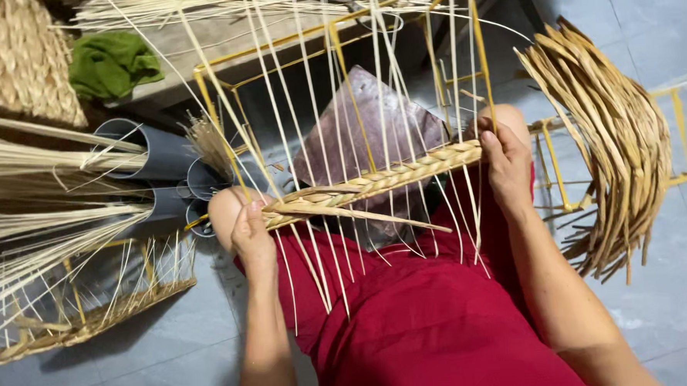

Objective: The person sits on the floor with a yellow metal frame across their lap and weaves pliable wicker strips in a braided pattern around the frame's horizontal bars, folding and threading each strip by hand. Near the end they use scissors to trim a strip and set the frame aside.

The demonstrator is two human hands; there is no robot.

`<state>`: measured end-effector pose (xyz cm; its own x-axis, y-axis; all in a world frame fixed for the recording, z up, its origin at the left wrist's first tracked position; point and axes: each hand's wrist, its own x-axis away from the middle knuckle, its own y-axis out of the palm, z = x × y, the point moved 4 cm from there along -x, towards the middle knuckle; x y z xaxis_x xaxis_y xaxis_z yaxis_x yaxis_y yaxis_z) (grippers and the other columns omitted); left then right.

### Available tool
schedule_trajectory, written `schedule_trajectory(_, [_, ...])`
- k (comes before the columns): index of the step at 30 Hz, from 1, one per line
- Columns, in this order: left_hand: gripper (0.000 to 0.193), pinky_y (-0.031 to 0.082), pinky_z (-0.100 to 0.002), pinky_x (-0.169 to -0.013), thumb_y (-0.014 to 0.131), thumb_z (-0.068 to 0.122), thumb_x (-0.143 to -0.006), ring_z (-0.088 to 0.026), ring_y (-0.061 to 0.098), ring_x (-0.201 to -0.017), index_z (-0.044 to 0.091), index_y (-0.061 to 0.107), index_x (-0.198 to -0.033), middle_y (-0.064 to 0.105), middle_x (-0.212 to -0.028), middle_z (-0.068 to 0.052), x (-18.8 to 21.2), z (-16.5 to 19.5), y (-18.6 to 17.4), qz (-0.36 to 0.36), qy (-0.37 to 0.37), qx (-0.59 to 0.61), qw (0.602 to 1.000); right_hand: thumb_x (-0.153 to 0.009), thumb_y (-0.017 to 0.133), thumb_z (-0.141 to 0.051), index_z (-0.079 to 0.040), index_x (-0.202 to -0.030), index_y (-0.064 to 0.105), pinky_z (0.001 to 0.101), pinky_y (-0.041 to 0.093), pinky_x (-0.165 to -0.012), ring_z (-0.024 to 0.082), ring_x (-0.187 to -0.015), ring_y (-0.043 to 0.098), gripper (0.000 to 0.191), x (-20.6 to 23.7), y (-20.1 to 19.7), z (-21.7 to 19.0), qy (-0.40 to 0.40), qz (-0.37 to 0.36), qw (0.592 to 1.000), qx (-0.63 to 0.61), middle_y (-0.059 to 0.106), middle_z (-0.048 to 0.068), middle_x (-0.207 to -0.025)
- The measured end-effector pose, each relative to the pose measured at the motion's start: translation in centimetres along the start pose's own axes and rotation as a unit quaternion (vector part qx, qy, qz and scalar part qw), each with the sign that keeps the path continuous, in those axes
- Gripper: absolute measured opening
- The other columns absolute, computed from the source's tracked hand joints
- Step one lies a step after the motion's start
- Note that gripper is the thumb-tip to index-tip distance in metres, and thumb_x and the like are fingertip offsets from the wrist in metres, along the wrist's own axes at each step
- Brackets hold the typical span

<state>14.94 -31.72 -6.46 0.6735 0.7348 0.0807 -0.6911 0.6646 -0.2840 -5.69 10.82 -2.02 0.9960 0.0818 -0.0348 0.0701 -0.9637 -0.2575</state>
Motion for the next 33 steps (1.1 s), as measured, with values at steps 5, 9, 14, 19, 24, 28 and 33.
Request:
schedule_trajectory(5, [0.023, 0.055, -0.027, -0.087, 0.061, 0.016, -0.111, -0.016, 0.065, -0.101, -0.002, 0.060, -0.125, 0.062, -0.116, -0.012, 3.2, 5.7, -0.4, 0.148, 0.225, -0.026, 0.963, -0.110, 0.055, -0.014, 0.002, -0.137, 0.063, 0.0208, 0.050, -0.094, 0.006, -0.103, 0.062, 0.031, 0.1, -1.2, 2.7, 0.023, -0.037, 0.995, -0.092, 0.068, 0.000, -0.115])
schedule_trajectory(9, [0.018, 0.057, -0.034, -0.072, 0.063, 0.019, -0.106, -0.021, 0.075, -0.080, 0.007, 0.072, -0.115, 0.075, -0.089, -0.011, 4.3, 10.1, 2.2, 0.022, 0.188, -0.134, 0.973, -0.110, 0.056, -0.011, 0.002, -0.136, 0.063, 0.0215, 0.051, -0.095, 0.007, -0.105, 0.062, 0.030, -0.3, -0.7, 2.6, -0.013, -0.020, 0.997, -0.074, 0.068, 0.001, -0.116])
schedule_trajectory(14, [0.025, 0.053, -0.053, -0.065, 0.070, 0.037, -0.094, -0.041, 0.070, -0.074, 0.014, 0.077, -0.098, 0.073, -0.076, -0.017, 1.8, 11.5, 4.7, -0.010, 0.105, -0.357, 0.928, -0.113, 0.055, -0.011, 0.002, -0.139, 0.062, 0.0220, 0.051, -0.099, 0.008, -0.110, 0.064, 0.030, 0.1, -0.3, 1.9, 0.001, -0.032, 0.996, -0.087, 0.069, 0.002, -0.121])
schedule_trajectory(19, [0.025, 0.051, -0.055, -0.064, 0.071, 0.035, -0.095, -0.042, 0.069, -0.072, 0.011, 0.072, -0.087, 0.071, -0.074, -0.017, 1.0, 11.3, 4.6, 0.030, 0.104, -0.355, 0.928, -0.114, 0.055, -0.011, 0.003, -0.138, 0.062, 0.0229, 0.051, -0.100, 0.010, -0.111, 0.065, 0.029, 0.1, 0.0, 1.2, -0.004, -0.035, 0.998, -0.061, 0.071, 0.005, -0.121])
schedule_trajectory(24, [0.019, 0.050, -0.053, -0.065, 0.068, 0.028, -0.097, -0.037, 0.070, -0.072, 0.011, 0.072, -0.098, 0.072, -0.072, -0.013, 2.1, 11.9, 4.2, 0.030, 0.113, -0.271, 0.956, -0.114, 0.057, -0.012, 0.002, -0.138, 0.062, 0.0232, 0.052, -0.101, 0.010, -0.110, 0.066, 0.028, -0.2, 0.2, 1.0, 0.003, -0.032, 0.995, -0.094, 0.072, 0.007, -0.120])
schedule_trajectory(28, [0.018, 0.056, -0.046, -0.067, 0.069, 0.027, -0.093, -0.032, 0.072, -0.074, 0.010, 0.072, -0.095, 0.074, -0.089, -0.013, 2.3, 12.8, 5.3, 0.015, 0.198, -0.233, 0.952, -0.115, 0.056, -0.013, 0.002, -0.138, 0.062, 0.0235, 0.052, -0.099, 0.010, -0.110, 0.066, 0.028, 0.1, 0.3, 0.8, 0.010, -0.022, 0.998, -0.050, 0.072, 0.007, -0.119])
schedule_trajectory(33, [0.020, 0.055, -0.049, -0.067, 0.073, 0.027, -0.090, -0.037, 0.071, -0.076, 0.009, 0.070, -0.082, 0.074, -0.085, -0.013, 1.0, 12.6, 6.8, -0.007, 0.162, -0.377, 0.912, -0.114, 0.056, -0.012, 0.003, -0.139, 0.062, 0.0236, 0.052, -0.100, 0.011, -0.110, 0.065, 0.029, 0.1, 0.3, 0.3, -0.014, -0.031, 0.999, -0.039, 0.072, 0.007, -0.121])
